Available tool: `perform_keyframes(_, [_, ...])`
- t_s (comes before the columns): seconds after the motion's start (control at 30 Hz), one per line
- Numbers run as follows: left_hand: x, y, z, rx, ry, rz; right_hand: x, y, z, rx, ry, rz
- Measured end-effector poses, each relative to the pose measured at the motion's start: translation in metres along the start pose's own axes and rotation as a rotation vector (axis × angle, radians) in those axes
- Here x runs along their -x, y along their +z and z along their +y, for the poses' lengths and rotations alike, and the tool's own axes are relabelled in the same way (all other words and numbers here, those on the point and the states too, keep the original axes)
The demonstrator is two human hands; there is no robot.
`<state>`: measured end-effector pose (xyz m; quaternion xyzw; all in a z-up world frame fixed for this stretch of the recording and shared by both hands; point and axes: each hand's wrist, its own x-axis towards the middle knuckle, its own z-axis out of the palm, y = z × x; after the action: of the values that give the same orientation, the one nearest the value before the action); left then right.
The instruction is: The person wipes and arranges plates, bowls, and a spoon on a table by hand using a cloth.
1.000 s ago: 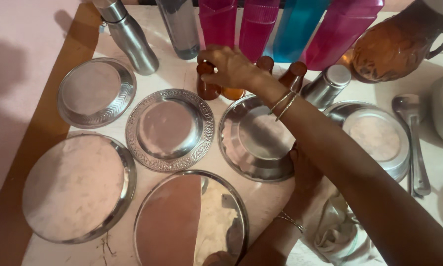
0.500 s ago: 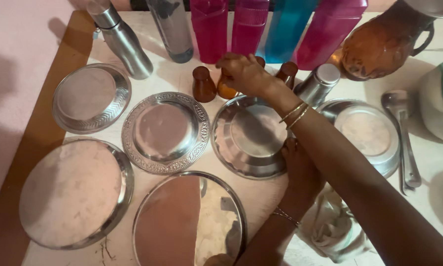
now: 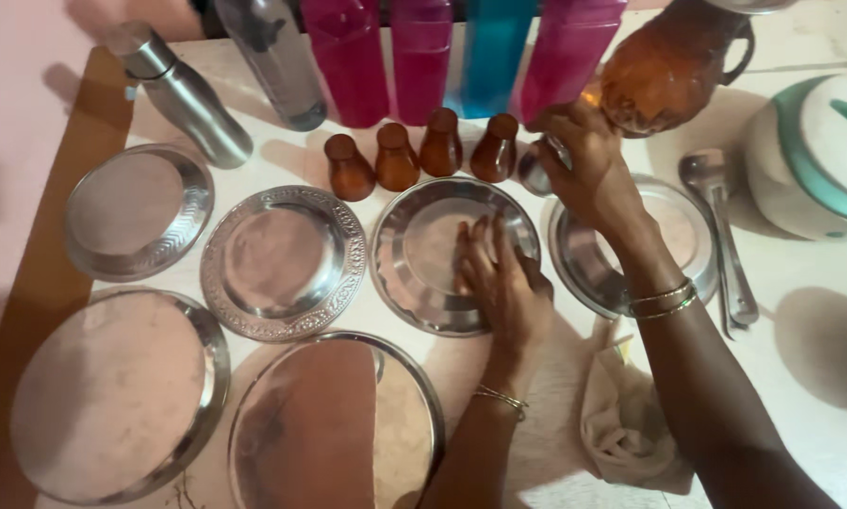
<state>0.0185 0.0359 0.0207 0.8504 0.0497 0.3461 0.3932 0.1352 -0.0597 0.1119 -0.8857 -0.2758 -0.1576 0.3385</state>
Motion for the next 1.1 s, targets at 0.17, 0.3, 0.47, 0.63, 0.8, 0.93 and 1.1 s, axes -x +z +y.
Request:
perform_keyframes(0.17, [-0.001,-0.002,0.003,-0.097,-0.102,-0.116,0.009,0.017,0.041,0.265,-0.116,0.092])
perform_keyframes(0.3, [0.0,-0.001,0.002,-0.159,-0.097,-0.166,0.002,0.032,0.049,0.442,-0.241,0.06])
perform_keyframes(0.47, [-0.002,-0.003,0.004,-0.132,-0.138,-0.21,-0.004,0.039,0.053,0.322,-0.185,-0.026])
perform_keyframes(0.63, [-0.002,-0.002,0.004,-0.128,-0.122,-0.198,-0.008,0.047,0.06,0.365,-0.195,0.004])
perform_keyframes(0.8, [-0.001,0.0,0.004,-0.156,-0.104,-0.17,-0.012,0.055,0.069,0.363,-0.204,-0.001])
perform_keyframes(0.93, [-0.002,-0.002,0.003,-0.132,-0.096,-0.19,-0.012,0.051,0.069,0.345,-0.206,-0.058])
perform_keyframes(1.1, [-0.004,-0.001,0.002,-0.126,-0.096,-0.18,-0.004,0.033,0.062,0.263,-0.162,0.033])
